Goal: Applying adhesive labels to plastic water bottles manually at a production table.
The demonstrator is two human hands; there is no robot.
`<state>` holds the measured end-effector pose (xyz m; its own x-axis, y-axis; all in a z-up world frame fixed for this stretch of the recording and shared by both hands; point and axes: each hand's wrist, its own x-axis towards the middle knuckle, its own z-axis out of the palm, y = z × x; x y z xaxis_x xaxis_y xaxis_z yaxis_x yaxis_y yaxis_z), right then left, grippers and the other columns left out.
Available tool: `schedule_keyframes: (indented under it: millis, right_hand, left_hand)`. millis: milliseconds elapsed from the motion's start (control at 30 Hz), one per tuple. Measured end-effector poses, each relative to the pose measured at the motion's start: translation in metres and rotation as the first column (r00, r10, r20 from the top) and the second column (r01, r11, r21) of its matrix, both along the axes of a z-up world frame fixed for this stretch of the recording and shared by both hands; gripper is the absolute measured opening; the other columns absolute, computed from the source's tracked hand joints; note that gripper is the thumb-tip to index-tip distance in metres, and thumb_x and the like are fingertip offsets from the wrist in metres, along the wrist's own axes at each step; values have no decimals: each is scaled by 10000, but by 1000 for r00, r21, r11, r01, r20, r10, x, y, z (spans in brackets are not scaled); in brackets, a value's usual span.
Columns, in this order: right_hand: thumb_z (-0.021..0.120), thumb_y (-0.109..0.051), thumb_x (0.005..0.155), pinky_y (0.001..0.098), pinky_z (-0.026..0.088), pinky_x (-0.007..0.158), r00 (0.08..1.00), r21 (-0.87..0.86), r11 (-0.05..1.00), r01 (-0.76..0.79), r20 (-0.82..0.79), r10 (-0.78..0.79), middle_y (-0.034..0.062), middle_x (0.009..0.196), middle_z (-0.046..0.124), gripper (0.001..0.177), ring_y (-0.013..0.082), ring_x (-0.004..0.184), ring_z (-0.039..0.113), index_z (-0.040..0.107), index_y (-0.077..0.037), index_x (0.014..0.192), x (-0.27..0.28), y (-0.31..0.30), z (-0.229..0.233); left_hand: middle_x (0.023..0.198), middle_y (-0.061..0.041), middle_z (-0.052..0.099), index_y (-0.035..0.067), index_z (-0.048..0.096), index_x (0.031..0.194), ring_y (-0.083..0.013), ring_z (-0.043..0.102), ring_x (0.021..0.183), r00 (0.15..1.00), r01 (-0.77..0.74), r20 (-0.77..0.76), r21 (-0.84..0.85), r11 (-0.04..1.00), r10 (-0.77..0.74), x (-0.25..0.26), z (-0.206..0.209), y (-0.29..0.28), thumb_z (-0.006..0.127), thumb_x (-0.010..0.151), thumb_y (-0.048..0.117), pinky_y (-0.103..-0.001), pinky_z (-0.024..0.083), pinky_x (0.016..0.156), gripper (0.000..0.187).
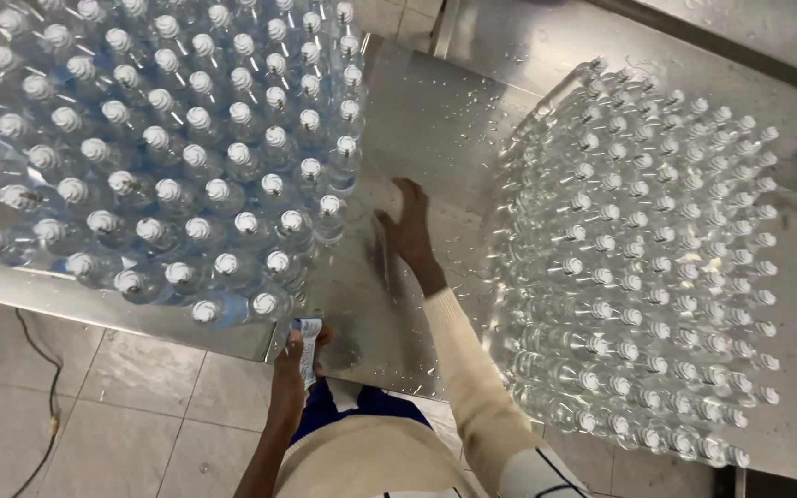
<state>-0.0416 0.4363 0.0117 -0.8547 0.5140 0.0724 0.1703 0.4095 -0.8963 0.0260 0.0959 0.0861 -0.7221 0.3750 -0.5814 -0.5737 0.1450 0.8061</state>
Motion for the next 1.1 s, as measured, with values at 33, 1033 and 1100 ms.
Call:
schedule_keyframes:
  millis: [33,1033,1100]
  right_hand:
    - [823,-145,968,522,452,1156,994,305,946,105,-19,-104,166,1557,477,644,369,1422,489,514,-133,1533,35,11,27]
    - [710,-450,1053,511,622,801,832,117,990,81,539,-132,216,920,785,458,366,890,793,653,-143,1388,144,-82,139]
    - [678,-447,1075,538,628,818,833,131,991,26,546,-94,228,963,779,468,396,944,795,630,-133,1419,145,-89,158]
  left_hand:
    - [1265,-124,844,74,771,1323,-242,755,1002,1000,11,-11,0,1000,-11,-2,1,3,369,980,676,-364,516,706,801]
    - [1424,-240,718,-12,584,1533,-333,772,1180,823,151,365,599,786,-436,14,10,67,462,1107,630,-427,667,962,780]
    - [1418,-234,724,-7,588,1532,-328,774,1179,821,154,367,595,789,-437,16,13,66,478,1097,637,-433,666,966,785]
